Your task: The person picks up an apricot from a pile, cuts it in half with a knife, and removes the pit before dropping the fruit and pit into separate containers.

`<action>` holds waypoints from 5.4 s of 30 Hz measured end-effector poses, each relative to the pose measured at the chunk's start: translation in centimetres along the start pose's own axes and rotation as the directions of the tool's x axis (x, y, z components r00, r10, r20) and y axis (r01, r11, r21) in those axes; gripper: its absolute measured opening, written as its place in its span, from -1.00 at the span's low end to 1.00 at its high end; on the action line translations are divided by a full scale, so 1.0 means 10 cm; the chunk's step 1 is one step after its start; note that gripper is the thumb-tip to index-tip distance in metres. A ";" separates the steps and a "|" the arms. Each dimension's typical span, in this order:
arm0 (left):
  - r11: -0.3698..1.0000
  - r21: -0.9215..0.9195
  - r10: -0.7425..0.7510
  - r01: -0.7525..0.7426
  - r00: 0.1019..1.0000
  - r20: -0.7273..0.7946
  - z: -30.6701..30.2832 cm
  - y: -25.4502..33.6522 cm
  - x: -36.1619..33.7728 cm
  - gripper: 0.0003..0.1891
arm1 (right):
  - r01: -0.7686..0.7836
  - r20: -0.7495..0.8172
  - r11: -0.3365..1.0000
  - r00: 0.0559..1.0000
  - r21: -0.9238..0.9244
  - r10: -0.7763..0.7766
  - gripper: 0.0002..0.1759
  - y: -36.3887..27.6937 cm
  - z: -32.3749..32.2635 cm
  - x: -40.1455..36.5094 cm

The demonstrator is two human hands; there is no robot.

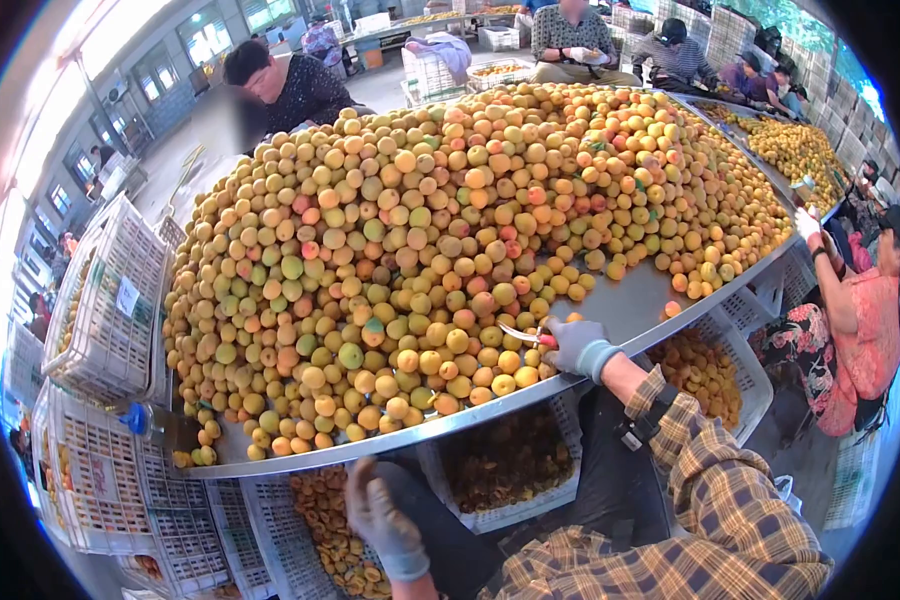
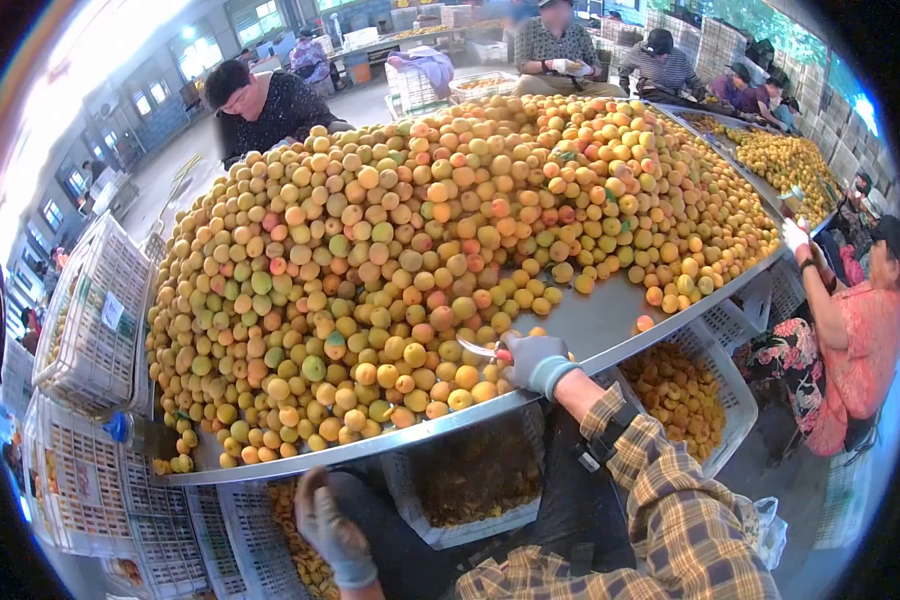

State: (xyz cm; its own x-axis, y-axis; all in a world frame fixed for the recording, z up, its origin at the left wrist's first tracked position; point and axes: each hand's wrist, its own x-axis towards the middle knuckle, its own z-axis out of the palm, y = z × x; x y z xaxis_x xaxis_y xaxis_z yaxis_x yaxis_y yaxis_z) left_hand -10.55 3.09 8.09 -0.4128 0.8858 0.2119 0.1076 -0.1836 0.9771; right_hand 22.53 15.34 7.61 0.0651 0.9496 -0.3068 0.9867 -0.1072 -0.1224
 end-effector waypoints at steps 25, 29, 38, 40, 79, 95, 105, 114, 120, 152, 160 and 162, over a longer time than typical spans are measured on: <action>0.580 -0.314 -0.424 0.752 0.608 0.672 0.75 -0.67 -0.65 -0.70 | -0.007 -0.013 1.000 1.000 -0.005 0.007 -0.51 0.05 0.12 0.01; 0.539 -0.280 -0.459 0.794 0.556 0.693 0.78 -0.68 -0.64 -0.71 | -0.029 -0.060 0.999 0.998 0.030 0.031 -0.52 0.02 0.15 0.12; 0.347 -0.473 -0.240 0.810 0.565 0.790 0.82 -0.28 -0.50 -0.50 | 0.103 -0.032 0.135 0.895 0.985 -0.444 -0.58 -0.41 0.42 -0.93; 0.366 -0.525 -0.174 0.768 0.611 0.772 0.82 -0.31 -0.56 -0.43 | 0.028 -0.006 0.054 0.924 0.998 -0.383 -0.58 -0.65 0.58 -1.19; 0.153 -0.449 -0.278 0.880 0.474 0.835 0.65 -0.38 -0.62 -0.47 | 0.210 -0.104 0.415 0.959 0.885 -0.265 -0.54 -0.75 0.89 -1.73; 0.815 -0.215 -0.314 0.538 0.722 0.616 0.67 -0.64 -0.87 -0.69 | -0.261 0.280 0.110 0.933 0.959 -0.228 -0.50 -0.85 1.13 -1.71; 0.672 -0.265 -0.458 0.692 0.670 0.584 0.63 -0.71 -0.87 -0.73 | 0.207 -0.058 0.650 0.968 0.731 -0.242 -0.66 -0.87 1.41 -1.53; 0.400 -0.435 -0.425 0.807 0.584 0.692 0.64 -0.63 -0.79 -0.62 | 0.426 -0.416 0.825 0.870 0.370 -0.263 -0.66 -0.81 1.29 -1.58; 0.108 -0.536 -0.365 0.837 0.535 0.762 0.72 -0.63 -0.78 -0.60 | 0.177 -0.112 0.395 0.977 0.901 -0.183 -0.60 -0.70 1.25 -1.79; 0.388 -0.375 -0.448 0.842 0.528 0.721 0.73 -0.65 -0.80 -0.50 | -0.013 0.072 0.739 0.996 0.674 -0.048 -0.54 -0.71 1.32 -1.75; 0.399 -0.403 -0.369 0.824 0.547 0.752 0.71 -0.48 -0.76 -0.54 | 0.080 -0.013 0.638 0.994 0.766 -0.109 -0.53 -0.70 1.40 -1.69; 0.428 -0.378 -0.403 0.821 0.547 0.734 0.70 -0.54 -0.77 -0.55 | 0.065 0.005 0.659 0.995 0.749 -0.103 -0.53 -0.70 1.38 -1.70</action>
State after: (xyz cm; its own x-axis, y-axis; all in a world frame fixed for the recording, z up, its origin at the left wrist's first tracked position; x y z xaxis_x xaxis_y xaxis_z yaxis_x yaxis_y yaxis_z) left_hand -1.64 0.24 1.08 0.3943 0.8714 -0.2918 -0.6343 0.4878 0.5997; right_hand 12.43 -4.11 0.71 -0.0379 0.9541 -0.2969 0.5427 -0.2298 -0.8078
